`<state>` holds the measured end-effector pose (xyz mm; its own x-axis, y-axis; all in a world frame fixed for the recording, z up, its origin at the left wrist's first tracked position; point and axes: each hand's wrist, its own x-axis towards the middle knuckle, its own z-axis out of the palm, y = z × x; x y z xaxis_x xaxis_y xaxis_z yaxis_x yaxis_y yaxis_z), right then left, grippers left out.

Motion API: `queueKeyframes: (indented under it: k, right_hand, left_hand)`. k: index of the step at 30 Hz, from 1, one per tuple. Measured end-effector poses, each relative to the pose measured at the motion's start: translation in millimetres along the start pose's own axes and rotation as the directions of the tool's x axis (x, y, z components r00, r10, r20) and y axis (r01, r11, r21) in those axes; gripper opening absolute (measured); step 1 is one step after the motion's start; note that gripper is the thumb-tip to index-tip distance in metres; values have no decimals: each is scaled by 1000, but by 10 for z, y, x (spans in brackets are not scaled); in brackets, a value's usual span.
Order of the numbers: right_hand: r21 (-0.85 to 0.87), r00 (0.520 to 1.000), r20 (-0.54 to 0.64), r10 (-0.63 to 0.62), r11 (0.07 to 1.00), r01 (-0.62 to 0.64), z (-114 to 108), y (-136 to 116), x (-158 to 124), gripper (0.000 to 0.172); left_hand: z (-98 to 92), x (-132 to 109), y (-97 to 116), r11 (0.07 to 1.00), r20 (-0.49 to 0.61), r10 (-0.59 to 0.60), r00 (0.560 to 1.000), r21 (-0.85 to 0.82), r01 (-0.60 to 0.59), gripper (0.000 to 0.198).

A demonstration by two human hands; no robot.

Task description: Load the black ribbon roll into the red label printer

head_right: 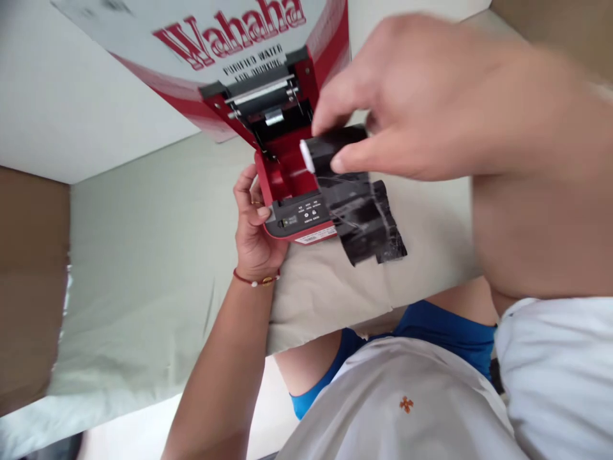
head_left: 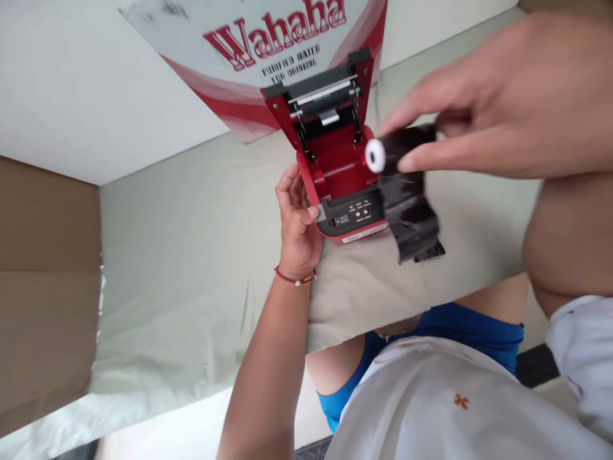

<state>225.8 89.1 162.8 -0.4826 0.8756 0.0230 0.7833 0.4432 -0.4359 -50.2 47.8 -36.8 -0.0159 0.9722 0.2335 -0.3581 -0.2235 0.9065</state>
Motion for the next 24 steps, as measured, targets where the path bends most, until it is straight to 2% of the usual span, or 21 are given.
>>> queueKeyframes:
  k: [1,3,6,8,10,11,13,14,16,17,19,21,24]
  right_hand:
    - [-40,997,27,-78,996,79,86,-88,130,39]
    - [-83,986,77,-146,985,153,262,-232,352,39]
    - [-122,981,84,-173,976,183,489,-329,558,36]
    - [-171,983,74,-166,969,177,607,-324,621,35]
    - [-209,986,88,-142,965,158,701,-298,644,32]
    - [-217,987,96,-132,965,150,737,-286,646,30]
    - [-206,988,110,-109,970,130,783,-275,639,26]
    - [-196,989,116,-93,974,115,794,-278,634,26]
    - [-187,990,133,-54,979,79,800,-290,628,27]
    - [-185,989,142,-41,980,68,805,-296,629,28]
    - [-181,990,138,-29,982,54,831,-294,638,29]
    - [-172,995,94,-26,984,42,874,-276,651,31]
    - [-126,996,33,-79,989,83,869,-263,633,32]
  left_hand:
    - [-1,-7,5,1000,-1,4,1000,8,-4,78]
    - [-16,-15,5,999,0,12,1000,53,-12,78]
    - [-40,-36,-14,987,7,23,1000,157,-24,78]
    - [-24,-81,-19,969,-18,54,998,242,-48,72]
    - [34,-161,8,932,-91,134,987,350,-94,58]
    - [75,-211,37,901,-145,203,968,415,-127,50]
    - [171,-315,127,789,-178,349,920,585,-187,41]
    - [220,-361,181,704,-147,446,883,667,-244,40]
    - [313,-428,289,476,43,601,798,783,-400,43]
    - [355,-448,332,368,164,627,762,799,-475,43]
    - [429,-466,384,216,353,599,718,793,-570,41]
    - [482,-465,390,139,433,580,690,782,-608,43]
    - [510,-455,357,91,434,611,663,792,-603,46]
